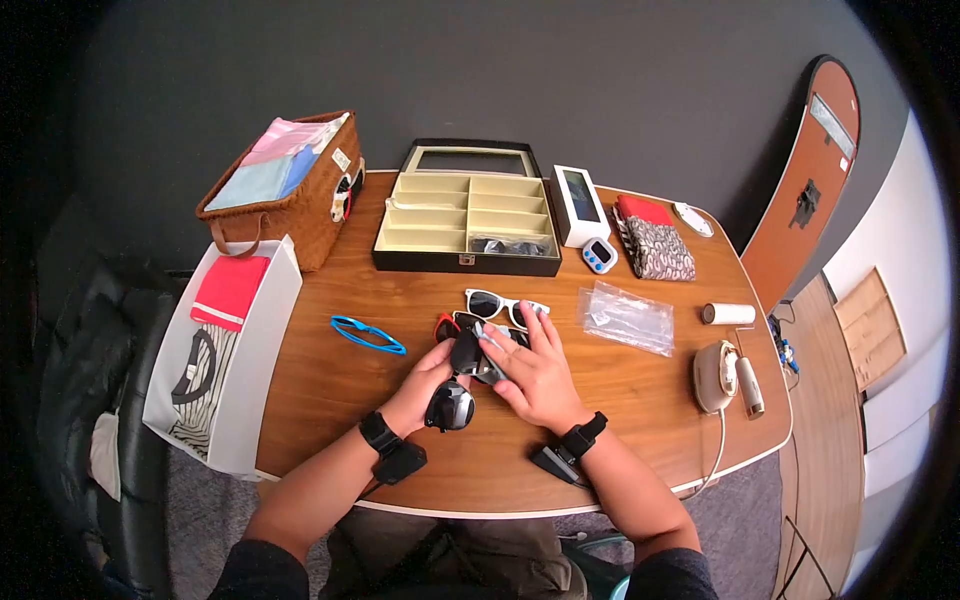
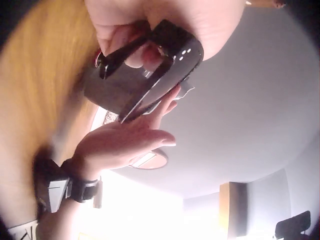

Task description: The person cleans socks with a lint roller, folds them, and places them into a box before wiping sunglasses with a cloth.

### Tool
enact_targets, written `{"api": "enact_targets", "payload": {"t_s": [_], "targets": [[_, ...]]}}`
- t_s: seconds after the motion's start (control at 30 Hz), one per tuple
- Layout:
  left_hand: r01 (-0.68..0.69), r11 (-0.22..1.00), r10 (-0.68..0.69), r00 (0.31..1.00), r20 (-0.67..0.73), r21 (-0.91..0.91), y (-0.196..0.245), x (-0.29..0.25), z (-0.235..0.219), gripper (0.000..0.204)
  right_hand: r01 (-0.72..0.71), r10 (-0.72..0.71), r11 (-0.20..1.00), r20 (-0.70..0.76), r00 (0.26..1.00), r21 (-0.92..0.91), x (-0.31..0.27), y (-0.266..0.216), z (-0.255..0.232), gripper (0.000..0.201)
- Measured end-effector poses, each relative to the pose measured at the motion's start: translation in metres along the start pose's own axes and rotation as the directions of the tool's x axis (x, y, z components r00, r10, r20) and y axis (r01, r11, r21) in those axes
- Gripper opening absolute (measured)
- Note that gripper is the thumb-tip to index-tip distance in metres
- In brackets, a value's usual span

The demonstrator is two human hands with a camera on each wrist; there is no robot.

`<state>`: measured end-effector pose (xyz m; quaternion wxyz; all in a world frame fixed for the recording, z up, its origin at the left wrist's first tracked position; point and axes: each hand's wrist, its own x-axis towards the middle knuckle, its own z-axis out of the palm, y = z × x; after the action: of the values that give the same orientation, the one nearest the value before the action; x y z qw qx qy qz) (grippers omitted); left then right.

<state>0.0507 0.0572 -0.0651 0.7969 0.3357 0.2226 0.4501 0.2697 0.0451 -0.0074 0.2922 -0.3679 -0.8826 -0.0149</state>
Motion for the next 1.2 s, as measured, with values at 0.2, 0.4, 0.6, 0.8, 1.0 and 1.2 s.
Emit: {"api": "enact_targets", "payload": {"t_s": [0.2,0.4,0.6,0.8,1.0,1.2], "targets": [[-0.061,0.972,0.058,0.998,0.017,0.227,-0.001,0.001,0.016,0.027,-0.005,0.005,1.0,0.03,1.0,0.029,0.011,-0.008,0.002,0.058],[-0.014,0.996,0.009,0.998,0.054,0.09,-0.002,0.005,-0.007,0.026,-0.012,0.012,1.0,0.017,1.0,0.004,0.002,0.001,0.003,0.061],[-0.072,0.995,0.079,0.99,-0.112,0.066,0.0,0.002,0.005,0.025,0.067,-0.079,0.984,0.066,0.995,0.168,0.007,-0.025,0.014,0.065],[-0.074,0.991,0.065,0.995,-0.08,-0.11,0.003,0.007,0.006,0.021,0.168,-0.22,0.945,0.166,0.961,0.28,0.005,-0.049,0.012,0.066],[-0.103,0.961,0.126,0.989,0.075,-0.257,0.001,0.009,0.0,0.029,0.147,-0.177,0.944,0.076,0.981,0.297,0.005,-0.058,0.013,0.065],[-0.1,0.978,0.095,0.995,-0.034,-0.184,0.002,0.011,-0.008,0.035,0.181,-0.205,0.97,0.152,0.967,0.161,-0.003,-0.047,0.012,0.06]]}}
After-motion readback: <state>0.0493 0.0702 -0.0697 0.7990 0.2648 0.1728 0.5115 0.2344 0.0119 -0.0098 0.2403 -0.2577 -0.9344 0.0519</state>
